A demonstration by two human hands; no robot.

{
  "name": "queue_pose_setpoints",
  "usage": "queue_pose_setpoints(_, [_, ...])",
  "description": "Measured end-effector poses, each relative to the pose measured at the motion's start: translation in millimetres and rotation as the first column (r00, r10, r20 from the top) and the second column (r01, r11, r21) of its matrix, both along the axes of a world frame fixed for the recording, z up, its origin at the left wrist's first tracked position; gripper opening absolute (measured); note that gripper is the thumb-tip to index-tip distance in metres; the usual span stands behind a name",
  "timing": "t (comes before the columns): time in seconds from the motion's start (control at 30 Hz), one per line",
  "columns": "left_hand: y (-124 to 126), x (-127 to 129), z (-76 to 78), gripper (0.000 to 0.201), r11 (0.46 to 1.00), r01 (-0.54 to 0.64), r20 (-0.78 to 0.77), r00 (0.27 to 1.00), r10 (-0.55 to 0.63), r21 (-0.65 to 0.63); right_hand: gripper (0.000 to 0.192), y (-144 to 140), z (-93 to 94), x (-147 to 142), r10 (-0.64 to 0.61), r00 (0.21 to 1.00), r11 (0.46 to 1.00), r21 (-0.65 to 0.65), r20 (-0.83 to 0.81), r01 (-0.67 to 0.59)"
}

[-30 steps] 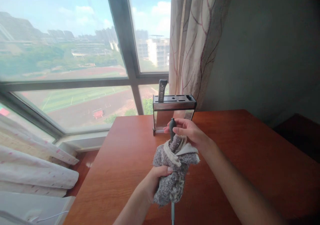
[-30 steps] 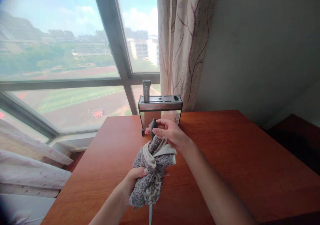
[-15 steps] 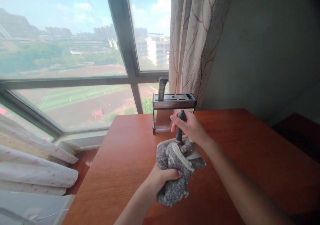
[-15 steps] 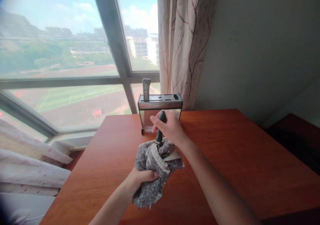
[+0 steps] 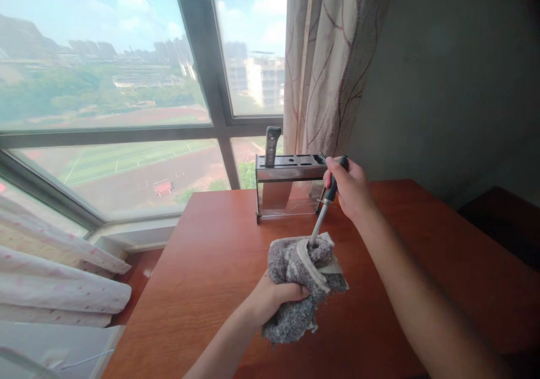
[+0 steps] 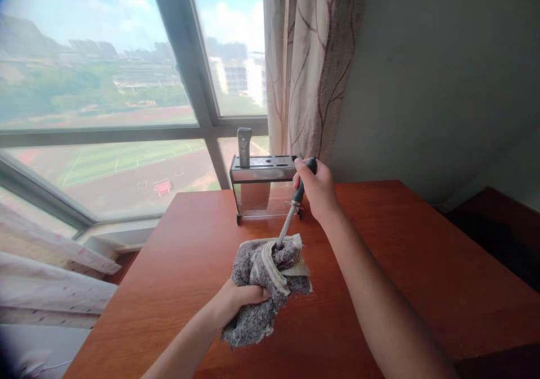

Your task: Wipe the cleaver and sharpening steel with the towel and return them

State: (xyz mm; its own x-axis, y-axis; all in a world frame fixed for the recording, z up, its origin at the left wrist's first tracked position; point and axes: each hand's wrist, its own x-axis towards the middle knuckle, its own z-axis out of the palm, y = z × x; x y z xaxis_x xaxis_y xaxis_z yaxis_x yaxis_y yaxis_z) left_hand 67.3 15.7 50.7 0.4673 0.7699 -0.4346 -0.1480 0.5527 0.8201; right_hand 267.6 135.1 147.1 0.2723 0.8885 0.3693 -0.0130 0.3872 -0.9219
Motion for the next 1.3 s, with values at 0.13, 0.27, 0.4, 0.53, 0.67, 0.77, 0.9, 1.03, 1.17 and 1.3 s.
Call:
queue_pose_setpoints(0.13, [3.6, 8.5, 3.6, 0.039, 1.0, -0.01, 0.066, 0.998, 0.012, -0.027, 0.027, -16.9, -12.9, -19.6, 0.143, 0.988, 0.988, -0.067, 0.05, -0.14])
queue_pose_setpoints(0.27, [6.4, 16.4, 7.3, 0.045, 0.997, -0.031, 0.152, 0.988, 0.042, -0.072, 0.03, -32.1, -19.9, -31.8, 0.284, 0.951, 0.953, -0.147, 0.124, -0.266])
queue_pose_setpoints(0.4, [4.5, 19.5, 8.2, 0.045, 0.997, -0.034, 0.169, 0.985, 0.046, -0.072, 0.03, -30.9, -21.3, -24.6, 0.314, 0.942, 0.941, -0.174, 0.122, -0.291])
queue_pose_setpoints(0.53, [-1.8, 15.3, 4.6, 0.043, 0.999, 0.004, 0.158, 0.987, 0.002, -0.042, 0.031, -12.4, -17.4, -0.5, 0.151, 0.988, 0.982, -0.121, 0.024, -0.147])
queue_pose_setpoints(0.67, [-7.5, -0.6, -3.7, 0.042, 0.996, 0.0, 0.143, 0.99, 0.014, -0.092, 0.035, 4.7, -15.3, 36.3, -0.06, 0.988, 0.996, -0.069, -0.141, 0.051])
queue_pose_setpoints(0.77, [-7.1, -14.3, -7.1, 0.038, 0.971, -0.109, 0.208, 0.966, 0.154, -0.212, 0.037, 3.9, -19.8, 61.5, -0.239, 0.932, 0.971, -0.096, -0.271, 0.221])
queue_pose_setpoints(0.9, [-1.0, -24.0, -5.6, 0.037, 0.916, -0.182, 0.309, 0.903, 0.3, -0.357, 0.031, -14.0, -31.7, 76.7, -0.276, 0.881, 0.959, -0.164, -0.384, 0.229])
queue_pose_setpoints(1.03, [3.4, -27.3, -8.7, 0.029, 0.887, -0.332, 0.336, 0.836, 0.435, -0.321, 0.025, -39.8, -45.3, 72.6, -0.231, 0.859, 0.969, -0.192, -0.457, 0.158])
queue_pose_setpoints(1.17, [4.5, -30.1, -17.2, 0.023, 0.862, -0.383, 0.333, 0.808, 0.487, -0.332, 0.019, -72.6, -64.2, 56.0, -0.185, 0.832, 0.971, -0.226, -0.523, 0.074])
queue_pose_setpoints(1.3, [1.3, -27.4, -18.9, 0.027, 0.889, -0.339, 0.379, 0.814, 0.441, -0.308, 0.012, -114.0, -85.3, 29.4, -0.142, 0.867, 0.963, -0.269, -0.478, 0.009])
